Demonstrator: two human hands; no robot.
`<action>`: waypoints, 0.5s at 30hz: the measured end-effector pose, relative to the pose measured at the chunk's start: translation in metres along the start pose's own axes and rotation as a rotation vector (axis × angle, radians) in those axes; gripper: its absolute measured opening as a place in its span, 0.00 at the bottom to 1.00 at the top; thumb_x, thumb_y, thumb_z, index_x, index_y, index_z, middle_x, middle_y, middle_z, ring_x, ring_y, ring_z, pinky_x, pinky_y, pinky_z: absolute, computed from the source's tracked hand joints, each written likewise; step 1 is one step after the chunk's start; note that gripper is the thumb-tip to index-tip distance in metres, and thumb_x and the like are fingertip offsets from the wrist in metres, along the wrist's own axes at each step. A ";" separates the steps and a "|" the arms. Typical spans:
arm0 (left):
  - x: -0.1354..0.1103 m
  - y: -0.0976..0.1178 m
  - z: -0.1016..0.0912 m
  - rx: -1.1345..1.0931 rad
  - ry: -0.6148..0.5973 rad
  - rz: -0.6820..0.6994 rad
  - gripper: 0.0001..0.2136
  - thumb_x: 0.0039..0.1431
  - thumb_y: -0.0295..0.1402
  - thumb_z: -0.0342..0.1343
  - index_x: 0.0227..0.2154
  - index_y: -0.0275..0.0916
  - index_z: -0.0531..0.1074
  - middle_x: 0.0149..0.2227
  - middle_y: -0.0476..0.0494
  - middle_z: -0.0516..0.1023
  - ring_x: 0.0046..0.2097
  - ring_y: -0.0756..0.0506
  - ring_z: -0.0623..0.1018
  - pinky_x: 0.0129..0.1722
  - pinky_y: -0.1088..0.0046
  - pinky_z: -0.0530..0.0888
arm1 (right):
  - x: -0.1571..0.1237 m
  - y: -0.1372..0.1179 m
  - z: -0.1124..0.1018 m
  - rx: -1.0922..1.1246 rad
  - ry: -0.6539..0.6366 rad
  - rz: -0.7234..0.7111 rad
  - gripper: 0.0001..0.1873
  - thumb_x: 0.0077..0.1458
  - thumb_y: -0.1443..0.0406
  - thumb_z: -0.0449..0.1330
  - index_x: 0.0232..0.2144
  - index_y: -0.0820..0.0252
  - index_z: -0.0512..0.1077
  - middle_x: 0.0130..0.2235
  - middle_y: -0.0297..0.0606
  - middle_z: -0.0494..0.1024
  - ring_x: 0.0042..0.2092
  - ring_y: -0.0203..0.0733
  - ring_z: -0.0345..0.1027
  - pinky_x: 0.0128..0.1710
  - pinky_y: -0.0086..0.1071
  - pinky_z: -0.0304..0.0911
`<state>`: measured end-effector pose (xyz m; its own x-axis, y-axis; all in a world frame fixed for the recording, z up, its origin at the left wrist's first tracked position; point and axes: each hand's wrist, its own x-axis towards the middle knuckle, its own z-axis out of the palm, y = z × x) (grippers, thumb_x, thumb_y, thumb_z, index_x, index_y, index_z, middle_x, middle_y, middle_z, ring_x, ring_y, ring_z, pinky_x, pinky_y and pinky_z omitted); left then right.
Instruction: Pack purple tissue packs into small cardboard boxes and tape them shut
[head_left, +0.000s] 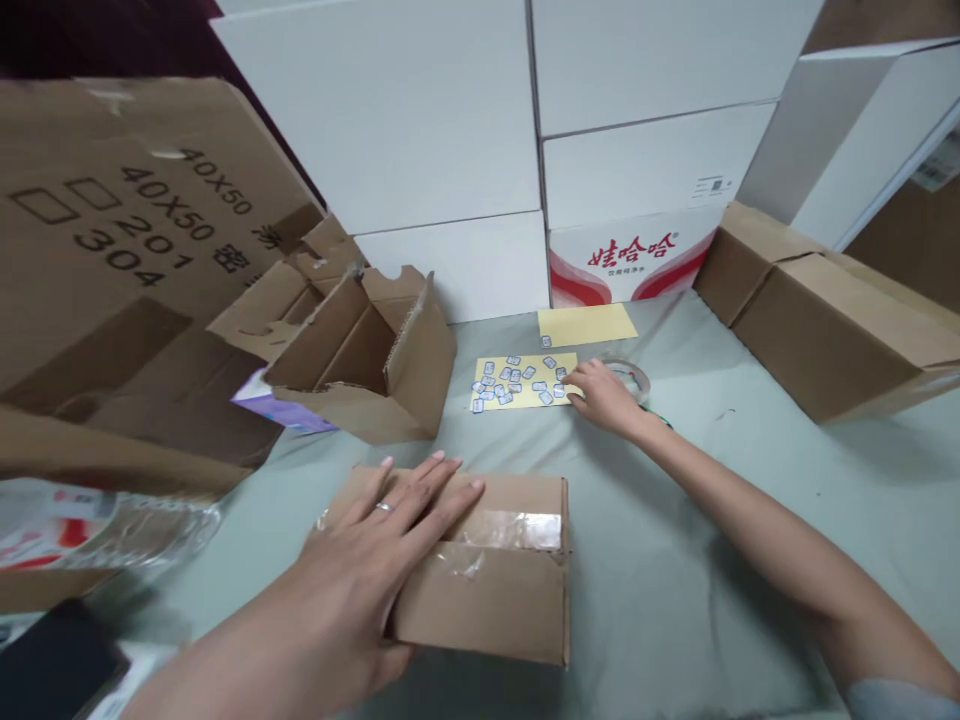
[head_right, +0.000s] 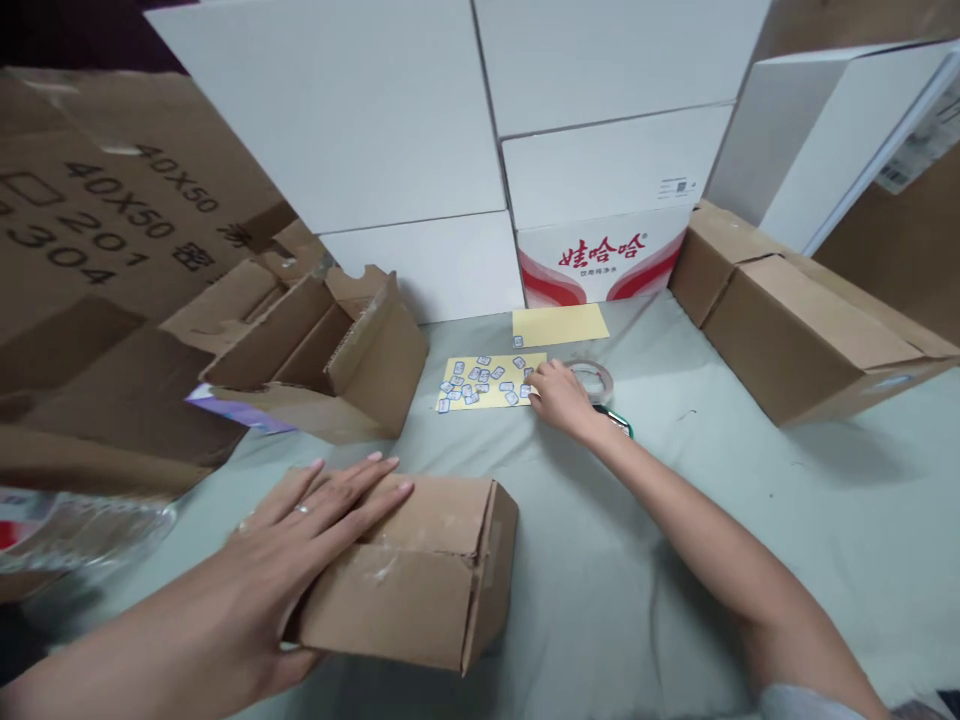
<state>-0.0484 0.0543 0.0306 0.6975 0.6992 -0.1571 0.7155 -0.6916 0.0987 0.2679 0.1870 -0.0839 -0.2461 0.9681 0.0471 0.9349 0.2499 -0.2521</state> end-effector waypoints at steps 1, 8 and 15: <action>-0.002 0.000 0.002 -0.017 -0.015 -0.011 0.56 0.40 0.24 0.57 0.71 0.55 0.33 0.72 0.33 0.53 0.69 0.20 0.60 0.57 0.29 0.67 | 0.004 -0.005 0.003 -0.020 -0.025 0.004 0.15 0.65 0.60 0.61 0.51 0.60 0.73 0.55 0.43 0.75 0.55 0.48 0.70 0.55 0.49 0.68; 0.006 0.010 0.004 -0.079 -0.152 -0.111 0.60 0.39 0.41 0.73 0.72 0.48 0.41 0.74 0.26 0.44 0.73 0.22 0.47 0.65 0.29 0.54 | 0.022 -0.033 0.020 -0.099 -0.101 0.177 0.18 0.65 0.57 0.60 0.53 0.61 0.72 0.55 0.45 0.74 0.53 0.48 0.71 0.53 0.48 0.70; 0.028 0.041 -0.005 -0.111 -0.239 -0.038 0.59 0.41 0.45 0.73 0.71 0.47 0.42 0.74 0.26 0.40 0.74 0.24 0.42 0.67 0.32 0.53 | 0.031 -0.045 0.026 -0.011 -0.186 0.294 0.18 0.65 0.58 0.61 0.53 0.61 0.72 0.54 0.45 0.75 0.51 0.47 0.73 0.50 0.46 0.71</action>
<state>0.0006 0.0461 0.0354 0.6501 0.6524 -0.3895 0.7503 -0.6322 0.1934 0.2119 0.2059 -0.0962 -0.0076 0.9791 -0.2030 0.9752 -0.0376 -0.2182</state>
